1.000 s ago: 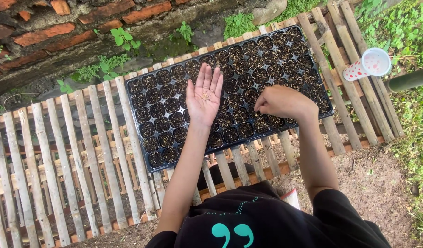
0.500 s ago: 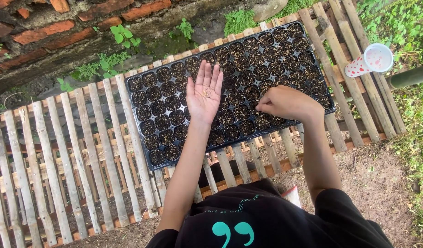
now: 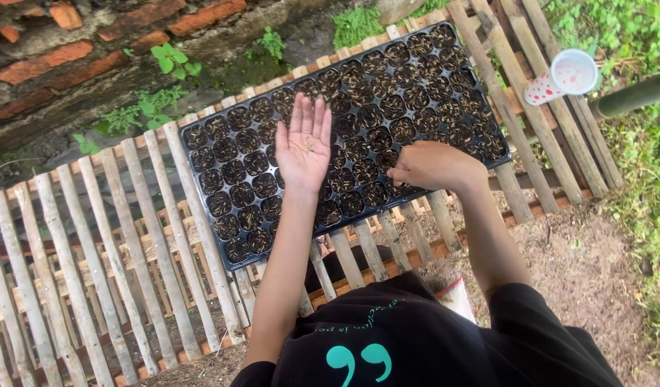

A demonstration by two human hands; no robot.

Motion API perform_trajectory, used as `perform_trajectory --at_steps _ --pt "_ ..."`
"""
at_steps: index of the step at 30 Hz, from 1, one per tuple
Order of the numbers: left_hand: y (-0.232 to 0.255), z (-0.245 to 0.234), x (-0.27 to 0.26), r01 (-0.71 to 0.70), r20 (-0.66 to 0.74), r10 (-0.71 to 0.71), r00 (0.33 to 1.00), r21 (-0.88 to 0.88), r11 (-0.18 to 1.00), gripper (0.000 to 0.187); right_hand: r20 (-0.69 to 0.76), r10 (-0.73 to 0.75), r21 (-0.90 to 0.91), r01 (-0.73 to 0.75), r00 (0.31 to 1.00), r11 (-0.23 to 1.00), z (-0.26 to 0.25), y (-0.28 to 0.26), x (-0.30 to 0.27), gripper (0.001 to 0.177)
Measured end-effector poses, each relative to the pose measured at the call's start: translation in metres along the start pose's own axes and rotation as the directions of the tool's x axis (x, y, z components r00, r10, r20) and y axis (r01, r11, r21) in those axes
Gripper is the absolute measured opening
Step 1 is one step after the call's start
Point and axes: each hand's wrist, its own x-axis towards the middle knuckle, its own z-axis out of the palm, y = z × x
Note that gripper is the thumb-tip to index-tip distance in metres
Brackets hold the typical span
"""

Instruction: The person is planting individual seeds into a seedling tray filled with soil, picking them from their palm and placing them into each cell.

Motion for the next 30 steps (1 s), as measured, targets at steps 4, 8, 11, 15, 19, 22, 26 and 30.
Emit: perform_trajectory --at_steps 4,8,11,15,19,22,26,30 --pt "0.001 -0.006 0.001 0.010 -0.008 -0.010 1.000 0.018 1.000 0.055 -0.020 -0.003 -0.001 0.003 1.000 1.000 0.015 0.021 0.012 0.048" --pt "0.001 -0.003 0.000 0.004 -0.015 -0.004 1.000 0.021 1.000 0.055 -0.030 -0.024 -0.010 0.024 0.999 1.000 0.025 0.034 0.021 0.046" --pt "-0.001 0.000 0.000 0.004 -0.021 -0.004 1.000 0.017 1.000 0.055 -0.039 -0.012 0.017 0.013 0.999 1.000 -0.005 -0.004 -0.010 0.043" --pt "-0.001 0.003 0.000 0.008 -0.008 -0.008 1.000 0.041 0.999 0.057 -0.258 -0.152 0.111 0.186 0.954 0.976 -0.028 -0.035 -0.026 0.030" --pt "-0.006 0.011 -0.003 0.007 0.047 -0.010 0.999 0.045 0.999 0.059 -0.481 -0.328 -0.001 0.374 0.813 0.928 -0.022 -0.055 -0.003 0.019" --pt "-0.009 0.018 -0.004 0.017 0.102 -0.023 0.994 0.058 0.998 0.061 -0.612 -0.435 -0.104 0.478 0.660 0.872 -0.012 -0.070 0.018 0.012" --pt "-0.010 0.020 -0.006 0.006 0.210 -0.041 0.977 0.164 0.987 0.067 -0.629 -0.497 -0.195 0.497 0.597 0.845 -0.003 -0.086 0.039 0.015" --pt "-0.010 0.021 -0.007 0.018 0.202 -0.059 0.978 0.201 0.979 0.072 -0.626 -0.469 -0.244 0.415 0.623 0.877 0.011 -0.085 0.063 0.020"
